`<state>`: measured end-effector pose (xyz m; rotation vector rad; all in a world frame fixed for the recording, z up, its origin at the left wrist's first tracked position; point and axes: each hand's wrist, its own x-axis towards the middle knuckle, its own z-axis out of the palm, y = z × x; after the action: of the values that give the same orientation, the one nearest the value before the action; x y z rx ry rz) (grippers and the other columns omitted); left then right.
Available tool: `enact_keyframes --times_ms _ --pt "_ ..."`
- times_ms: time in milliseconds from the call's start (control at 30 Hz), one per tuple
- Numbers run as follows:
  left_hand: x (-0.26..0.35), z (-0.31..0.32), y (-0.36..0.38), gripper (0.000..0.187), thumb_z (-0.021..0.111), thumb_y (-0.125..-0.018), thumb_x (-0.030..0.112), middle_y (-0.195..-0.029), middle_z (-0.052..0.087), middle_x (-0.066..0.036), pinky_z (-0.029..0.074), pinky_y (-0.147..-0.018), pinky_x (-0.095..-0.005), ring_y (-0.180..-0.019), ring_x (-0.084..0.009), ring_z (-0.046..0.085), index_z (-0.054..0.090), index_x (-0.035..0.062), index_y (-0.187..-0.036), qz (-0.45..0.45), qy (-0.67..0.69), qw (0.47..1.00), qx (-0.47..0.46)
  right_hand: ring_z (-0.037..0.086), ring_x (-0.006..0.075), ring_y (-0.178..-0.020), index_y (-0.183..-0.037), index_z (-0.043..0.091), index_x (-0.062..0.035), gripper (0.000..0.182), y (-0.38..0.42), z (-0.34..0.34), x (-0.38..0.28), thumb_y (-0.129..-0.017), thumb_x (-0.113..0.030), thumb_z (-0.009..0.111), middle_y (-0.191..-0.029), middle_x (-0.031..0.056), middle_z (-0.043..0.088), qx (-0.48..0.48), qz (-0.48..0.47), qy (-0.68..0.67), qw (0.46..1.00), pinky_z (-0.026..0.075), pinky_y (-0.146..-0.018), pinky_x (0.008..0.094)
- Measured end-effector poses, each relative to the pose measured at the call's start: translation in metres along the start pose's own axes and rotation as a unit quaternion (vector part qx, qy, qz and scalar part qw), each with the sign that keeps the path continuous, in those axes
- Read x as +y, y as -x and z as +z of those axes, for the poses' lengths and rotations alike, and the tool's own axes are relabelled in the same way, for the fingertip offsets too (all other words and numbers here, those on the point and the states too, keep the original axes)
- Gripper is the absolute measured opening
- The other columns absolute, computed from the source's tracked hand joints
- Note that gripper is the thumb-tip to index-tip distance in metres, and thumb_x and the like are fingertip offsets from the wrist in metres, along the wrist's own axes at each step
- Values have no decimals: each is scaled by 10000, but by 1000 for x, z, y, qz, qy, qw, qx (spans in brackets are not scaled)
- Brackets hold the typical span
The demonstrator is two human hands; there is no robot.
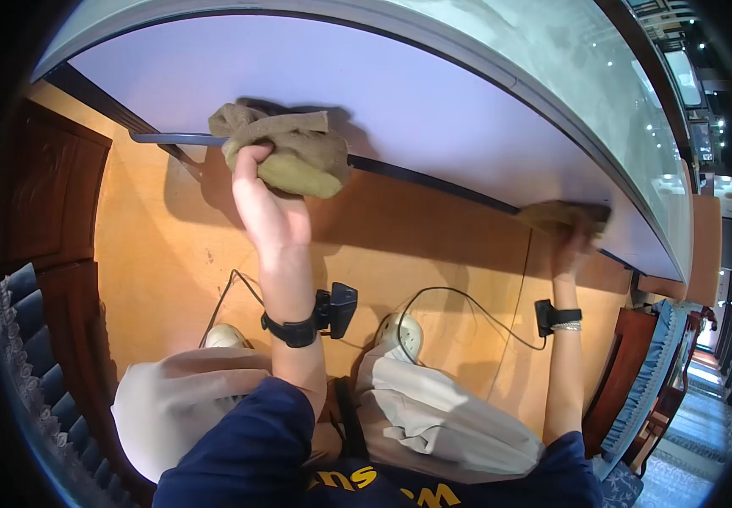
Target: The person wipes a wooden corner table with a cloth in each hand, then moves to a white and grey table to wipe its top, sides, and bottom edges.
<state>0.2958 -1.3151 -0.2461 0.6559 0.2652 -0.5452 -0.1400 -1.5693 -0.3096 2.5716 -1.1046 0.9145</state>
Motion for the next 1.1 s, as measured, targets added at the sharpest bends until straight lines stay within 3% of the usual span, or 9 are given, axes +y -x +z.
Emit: enact_keyframes --times_ms 100,167,300,367,400,500,667,767,1100 --pt "2 1 6 341 449 -816 37 -1136 542 -113 430 -953 -394 -1078 -250 527 497 2 -1152 -10 0 1000 -10 528 287 -1082 -1206 493 45 453 -37 -47 -27 -775 7 628 -1149 190 560 132 14 231 964 402 -966 388" --pt "11 0 8 365 442 -814 38 -1153 542 -121 433 -967 -410 -1108 -259 522 488 0 -1174 -40 0 999 -9 555 262 -974 -1155 494 88 403 -43 -46 11 -779 26 624 -1072 188 570 251 252 -19 934 446 -893 351" --pt "44 -5 10 357 445 -810 67 -1144 542 -111 427 -969 -422 -1097 -245 530 497 15 -1159 -17 27 998 -54 555 247 -902 -1107 509 88 345 -82 -30 3 -774 72 601 -1020 171 574 313 333 -151 877 468 -842 356" --pt "61 -5 9 383 435 -821 91 -1169 540 -123 423 -981 -440 -1124 -258 521 490 14 -1192 43 39 998 -12 557 250 -899 -1089 505 89 333 -106 -25 -65 -771 84 606 -1014 170 571 337 299 -28 892 470 -833 374" --pt "69 -7 7 394 437 -827 105 -1179 537 -122 424 -979 -451 -1123 -265 521 485 20 -1209 61 46 997 3 541 261 -937 -1165 441 83 417 -107 -15 -75 -774 100 586 -1080 176 533 401 263 -268 835 453 -859 374" --pt "92 -12 3 418 437 -820 116 -1227 526 -136 385 -1018 -497 -1160 -296 501 481 25 -1226 127 54 989 48 419 291 -1132 -1325 296 39 623 -94 -11 -191 -767 25 572 -1242 164 346 213 170 -97 957 320 -1003 404" --pt "118 -11 21 373 461 -833 108 -1216 533 -126 396 -1008 -476 -1155 -278 504 509 24 -1193 205 91 972 72 464 328 -1103 -935 718 -95 309 -134 16 -276 -660 18 631 -1209 224 482 111 -282 -43 952 410 -900 412" --pt "110 -17 11 365 457 -840 96 -1183 532 -133 435 -958 -444 -1120 -265 522 490 5 -1192 294 -6 955 44 476 178 -1034 -887 732 -239 205 -156 34 -330 -731 -120 672 -1196 -31 582 128 -313 -45 940 367 -822 316" --pt "84 -1 -85 310 475 -890 103 -1124 577 -94 412 -929 -324 -1059 -190 543 517 -2 -1179 398 -221 890 22 489 147 -1045 -820 710 -181 114 -153 55 -338 -730 -119 677 -1134 -36 597 19 -412 -102 905 407 -790 337"
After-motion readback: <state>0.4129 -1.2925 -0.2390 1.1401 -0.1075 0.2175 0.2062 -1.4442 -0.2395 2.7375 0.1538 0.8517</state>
